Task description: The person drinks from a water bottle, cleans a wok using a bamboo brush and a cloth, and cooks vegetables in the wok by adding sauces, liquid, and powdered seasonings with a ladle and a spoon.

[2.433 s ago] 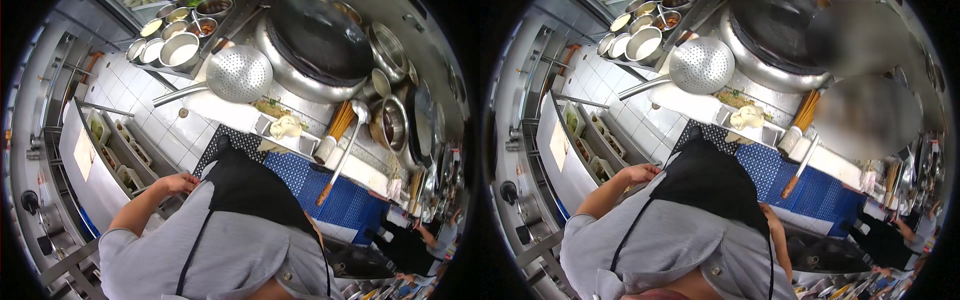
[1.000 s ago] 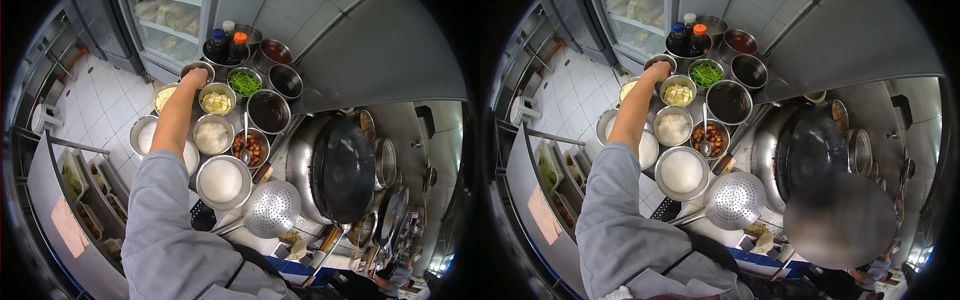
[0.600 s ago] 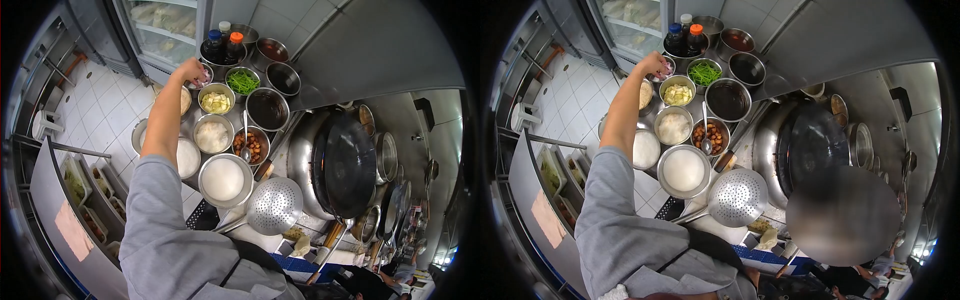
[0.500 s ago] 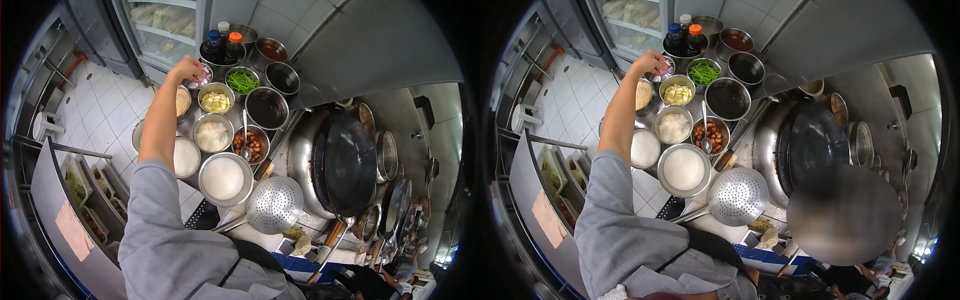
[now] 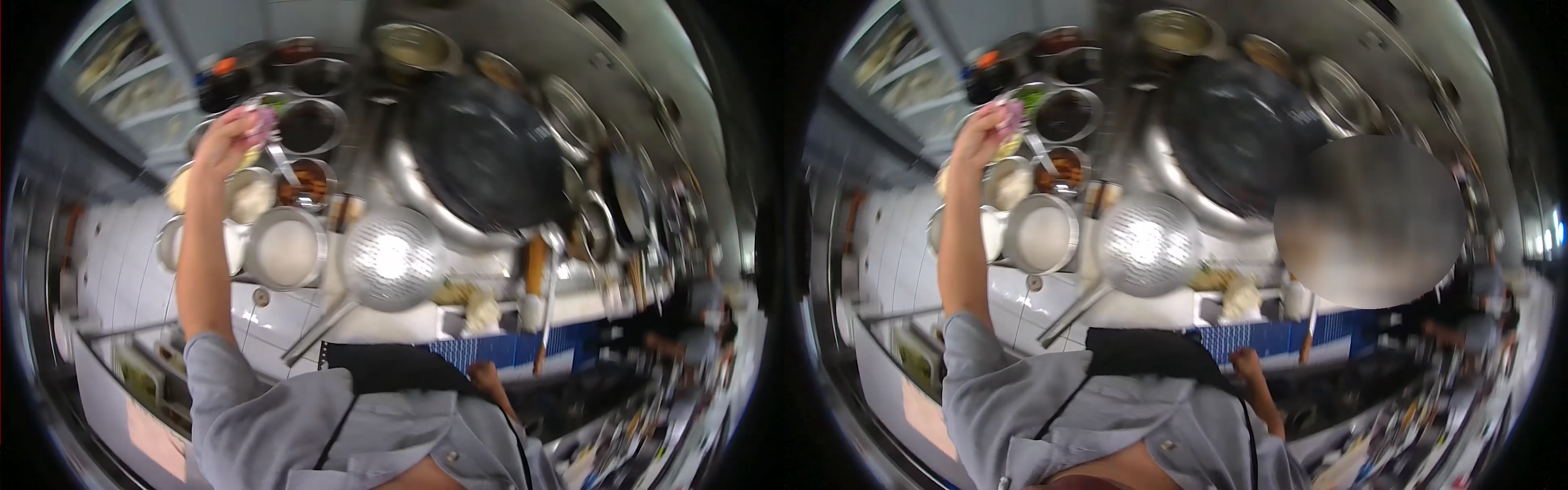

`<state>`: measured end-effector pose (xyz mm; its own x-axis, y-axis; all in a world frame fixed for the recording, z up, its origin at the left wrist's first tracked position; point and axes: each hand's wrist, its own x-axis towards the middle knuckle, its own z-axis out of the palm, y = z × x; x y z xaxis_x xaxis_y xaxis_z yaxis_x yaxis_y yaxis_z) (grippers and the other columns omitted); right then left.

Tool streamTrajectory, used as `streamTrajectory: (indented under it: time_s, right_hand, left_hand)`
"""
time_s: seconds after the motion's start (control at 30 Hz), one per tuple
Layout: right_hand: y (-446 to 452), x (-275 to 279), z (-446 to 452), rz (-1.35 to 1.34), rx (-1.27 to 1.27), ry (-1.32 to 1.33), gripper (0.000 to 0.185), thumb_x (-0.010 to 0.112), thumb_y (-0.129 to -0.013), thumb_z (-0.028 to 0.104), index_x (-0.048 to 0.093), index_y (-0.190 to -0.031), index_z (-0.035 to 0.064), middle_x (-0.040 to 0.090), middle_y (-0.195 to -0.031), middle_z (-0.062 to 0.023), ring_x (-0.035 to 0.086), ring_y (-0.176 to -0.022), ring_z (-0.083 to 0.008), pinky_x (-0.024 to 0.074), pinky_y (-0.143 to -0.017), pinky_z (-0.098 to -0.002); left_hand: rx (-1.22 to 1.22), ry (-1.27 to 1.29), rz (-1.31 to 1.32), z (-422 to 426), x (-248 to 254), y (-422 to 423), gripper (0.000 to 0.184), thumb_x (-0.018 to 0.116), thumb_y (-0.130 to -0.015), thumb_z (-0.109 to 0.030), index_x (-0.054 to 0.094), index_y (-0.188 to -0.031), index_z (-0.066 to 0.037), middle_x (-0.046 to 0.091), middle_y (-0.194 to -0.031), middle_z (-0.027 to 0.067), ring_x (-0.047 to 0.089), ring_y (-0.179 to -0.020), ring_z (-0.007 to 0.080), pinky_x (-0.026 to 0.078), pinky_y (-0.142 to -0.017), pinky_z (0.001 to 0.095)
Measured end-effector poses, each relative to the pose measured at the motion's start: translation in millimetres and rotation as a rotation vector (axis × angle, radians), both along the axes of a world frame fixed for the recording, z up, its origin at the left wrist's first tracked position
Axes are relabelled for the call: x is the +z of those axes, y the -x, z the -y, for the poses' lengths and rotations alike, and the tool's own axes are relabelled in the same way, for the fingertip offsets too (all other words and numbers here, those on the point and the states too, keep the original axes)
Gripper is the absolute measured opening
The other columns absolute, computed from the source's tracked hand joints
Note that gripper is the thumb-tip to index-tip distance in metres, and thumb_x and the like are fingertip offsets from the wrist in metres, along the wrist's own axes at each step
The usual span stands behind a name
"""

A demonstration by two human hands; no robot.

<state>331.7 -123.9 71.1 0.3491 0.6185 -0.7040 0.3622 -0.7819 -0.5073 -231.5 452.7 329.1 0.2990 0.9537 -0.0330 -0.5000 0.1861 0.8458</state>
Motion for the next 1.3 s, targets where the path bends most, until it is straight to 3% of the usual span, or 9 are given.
streamTrajectory:
  time_s: [0.2, 0.37, 0.47, 0.73, 0.77, 0.9, 1.0, 1.17, 1.3]
  right_hand:
    - [-30.9, -15.3, 39.8, 0.001, -0.089, -0.064, 0.031, 0.068, -0.087, 0.032, 0.068, -0.084, 0.0013, 0.064, -0.066, -0.0064, 0.06, -0.053, -0.0134, 0.0488, -0.042, -0.0327]
    - [-69.6, -35.2, 117.5, 0.218, -0.01, -0.182, 0.026, 0.069, -0.084, 0.027, 0.069, -0.081, 0.0009, 0.066, -0.066, -0.0094, 0.065, -0.062, -0.0176, 0.0513, -0.059, -0.037]
    - [-82.7, -44.8, 152.8, 0.26, -0.16, -0.304, 0.023, 0.071, -0.082, 0.024, 0.07, -0.085, 0.0012, 0.068, -0.067, -0.0103, 0.066, -0.063, -0.0187, 0.052, -0.061, -0.0381]
    - [-96.8, -80.2, 205.7, 0.037, -0.518, -0.209, 0.014, 0.062, -0.078, 0.012, 0.071, -0.08, 0.0021, 0.07, -0.07, -0.0098, 0.067, -0.067, -0.0165, 0.0528, -0.065, -0.0334]
    - [-98.7, -32.3, 187.2, 0.113, -0.375, -0.169, 0.028, 0.065, -0.084, 0.028, 0.067, -0.076, 0.0011, 0.062, -0.063, -0.0112, 0.058, -0.066, -0.0114, 0.046, -0.058, -0.0364]
    - [-105.4, -46.8, 181.0, 0.062, -0.525, -0.238, 0.029, 0.062, -0.087, 0.028, 0.066, -0.074, 0.003, 0.061, -0.062, -0.0057, 0.056, -0.06, -0.0125, 0.0452, -0.055, -0.0332]
    - [-98.3, -78.2, 178.1, 0.119, -0.571, -0.199, 0.017, 0.07, -0.086, 0.02, 0.067, -0.082, 0.0043, 0.063, -0.066, -0.0037, 0.059, -0.056, -0.0131, 0.0469, -0.05, -0.032]
    - [-64.2, -53.7, 140.8, 0.202, -0.701, -0.236, 0.028, 0.062, -0.086, 0.032, 0.07, -0.091, 0.0056, 0.07, -0.093, -0.0188, 0.067, -0.089, -0.0365, 0.0518, -0.077, -0.0465]
    - [-66.3, 42.5, 136.4, 0.162, -0.983, -0.352, 0.029, 0.06, -0.092, 0.034, 0.068, -0.089, 0.0056, 0.069, -0.081, -0.0132, 0.067, -0.077, -0.0298, 0.0511, -0.071, -0.0422]
  left_hand:
    - [-0.186, -0.058, -0.028, 31.6, 18.6, -190.5, 0.015, 0.07, -0.09, -0.008, 0.066, -0.104, -0.002, 0.068, -0.101, 0.0079, 0.066, -0.088, 0.0157, 0.056, -0.073, 0.0277]
    - [-0.096, -0.399, -0.763, 42.6, 15.1, -366.9, 0.04, 0.08, -0.081, -0.019, 0.07, -0.118, -0.006, 0.071, -0.092, 0.0062, 0.067, -0.073, 0.0094, 0.054, -0.057, 0.0214]
    - [0.021, -0.745, -1.347, 45.0, 36.4, -421.0, 0.05, 0.077, -0.075, -0.021, 0.069, -0.123, -0.016, 0.072, -0.109, 0.0144, 0.07, -0.097, 0.0299, 0.054, -0.09, 0.0408]
    - [0.265, -1.151, -1.496, 96.3, 103.1, -476.0, 0.027, 0.066, -0.08, -0.008, 0.071, -0.106, -0.009, 0.072, -0.096, 0.015, 0.067, -0.098, 0.0351, 0.052, -0.089, 0.0454]
    - [0.274, -1.177, -1.527, 98.8, 102.2, -482.0, 0.025, 0.066, -0.08, -0.009, 0.071, -0.105, -0.009, 0.072, -0.095, 0.0147, 0.067, -0.097, 0.0349, 0.051, -0.089, 0.0458]
    - [0.4, -1.582, -1.702, 95.4, 89.4, -493.4, 0.06, 0.064, -0.078, -0.01, 0.052, -0.136, -0.015, 0.06, -0.124, 0.0258, 0.054, -0.12, 0.0418, 0.045, -0.097, 0.0513]
    - [0.23, -1.538, -1.167, 229.6, 127.7, -511.4, 0.055, 0.062, -0.082, -0.007, 0.055, -0.136, -0.009, 0.055, -0.136, 0.0228, 0.049, -0.131, 0.0371, 0.039, -0.108, 0.0417]
    - [-1.493, -0.565, -0.631, 352.0, -29.3, -528.2, 0.032, 0.067, -0.083, -0.003, 0.068, -0.115, 0.0, 0.069, -0.111, 0.0105, 0.065, -0.101, 0.0182, 0.049, -0.089, 0.0297]
    - [-1.482, -0.499, -0.891, 400.1, -241.2, -553.9, 0.058, 0.072, -0.082, -0.011, 0.052, -0.134, 0.005, 0.056, -0.134, 0.0213, 0.055, -0.122, 0.0291, 0.042, -0.104, 0.0375]
